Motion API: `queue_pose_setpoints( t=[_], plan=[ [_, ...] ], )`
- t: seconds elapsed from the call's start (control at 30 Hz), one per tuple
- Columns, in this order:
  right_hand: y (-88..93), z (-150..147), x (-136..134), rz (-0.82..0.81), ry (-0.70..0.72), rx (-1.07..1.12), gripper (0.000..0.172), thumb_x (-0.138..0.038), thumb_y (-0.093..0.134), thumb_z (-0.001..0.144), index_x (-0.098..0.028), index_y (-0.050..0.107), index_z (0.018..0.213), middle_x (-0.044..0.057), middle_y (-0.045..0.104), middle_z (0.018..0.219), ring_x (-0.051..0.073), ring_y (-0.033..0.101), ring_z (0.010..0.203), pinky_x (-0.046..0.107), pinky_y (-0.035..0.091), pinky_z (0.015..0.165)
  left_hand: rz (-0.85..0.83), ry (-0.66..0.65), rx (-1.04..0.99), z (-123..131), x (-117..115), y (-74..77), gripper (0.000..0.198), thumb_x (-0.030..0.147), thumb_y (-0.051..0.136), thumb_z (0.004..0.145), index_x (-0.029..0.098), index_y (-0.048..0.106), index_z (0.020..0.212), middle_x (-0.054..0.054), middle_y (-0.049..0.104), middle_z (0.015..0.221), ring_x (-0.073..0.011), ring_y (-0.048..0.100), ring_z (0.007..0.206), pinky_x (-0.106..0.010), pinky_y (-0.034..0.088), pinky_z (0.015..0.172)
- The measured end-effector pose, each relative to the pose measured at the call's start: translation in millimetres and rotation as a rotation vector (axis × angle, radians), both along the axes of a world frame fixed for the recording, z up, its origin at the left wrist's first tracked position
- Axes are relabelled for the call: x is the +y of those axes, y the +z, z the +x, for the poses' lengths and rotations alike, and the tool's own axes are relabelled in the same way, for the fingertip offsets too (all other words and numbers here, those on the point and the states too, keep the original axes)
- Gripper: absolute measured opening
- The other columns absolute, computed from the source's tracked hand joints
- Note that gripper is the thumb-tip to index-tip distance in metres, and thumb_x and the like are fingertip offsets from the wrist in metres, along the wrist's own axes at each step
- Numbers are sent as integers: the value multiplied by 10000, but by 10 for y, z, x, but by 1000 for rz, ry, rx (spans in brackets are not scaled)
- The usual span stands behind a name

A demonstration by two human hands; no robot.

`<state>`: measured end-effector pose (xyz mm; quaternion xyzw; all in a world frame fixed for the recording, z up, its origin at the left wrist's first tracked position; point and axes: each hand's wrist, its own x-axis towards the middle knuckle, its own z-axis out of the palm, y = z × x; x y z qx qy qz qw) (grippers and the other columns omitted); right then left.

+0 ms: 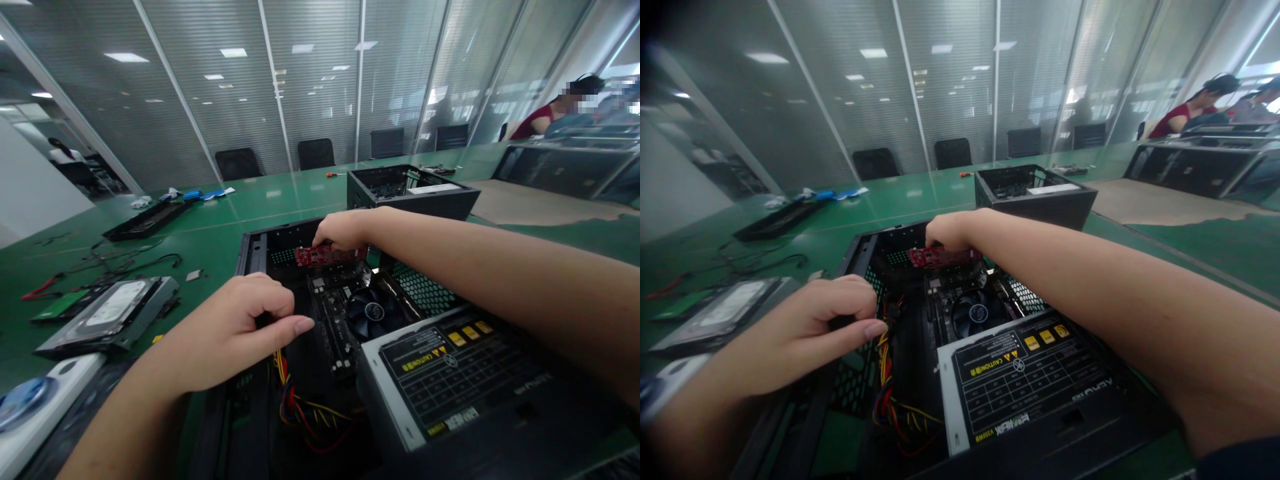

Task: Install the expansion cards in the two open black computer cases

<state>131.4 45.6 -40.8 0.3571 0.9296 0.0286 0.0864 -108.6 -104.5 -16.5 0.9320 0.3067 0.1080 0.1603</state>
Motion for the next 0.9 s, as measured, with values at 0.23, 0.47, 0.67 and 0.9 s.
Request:
queue_pose_setpoints(
  t=[0.23, 0.47, 0.67, 0.9],
  plan=[
    [23, 29, 33, -21, 7, 78, 552, -113, 543, 775, -249, 647, 1299, 70, 707, 1135, 198, 638, 940, 306, 432, 779, -6, 3, -11, -6, -4, -15, 433, 438, 479, 941, 152, 499, 617, 29, 510, 615, -61, 437, 610, -233, 316, 614],
    [5, 28, -14, -114, -11, 116, 547, -117, 518, 814, -269, 618, 1330, 41, 693, 1185, 178, 637, 956, 280, 439, 788, -1, -23, -34, 19, -18, -10, 466, 465, 469, 945, 144, 494, 607, 40, 473, 589, -53, 423, 598, -249, 281, 601],
    [-11, 35, 16, -68, -1, 110, 563, -136, 526, 815, -294, 595, 1350, 38, 703, 1141, 169, 633, 892, 272, 419, 729, 1, -24, -42, 12, -15, -14, 459, 473, 480, 939, 143, 515, 621, 38, 493, 603, -52, 433, 604, -248, 281, 595],
    [-1, -54, -51, 80, -92, -93, 543, -192, 560, 808, -330, 606, 1331, 72, 717, 1004, 208, 642, 811, 301, 385, 636, -5, -28, -35, 20, -17, -7, 458, 465, 475, 944, 144, 513, 619, 42, 485, 597, -47, 427, 593, -243, 280, 592]
  ],
)
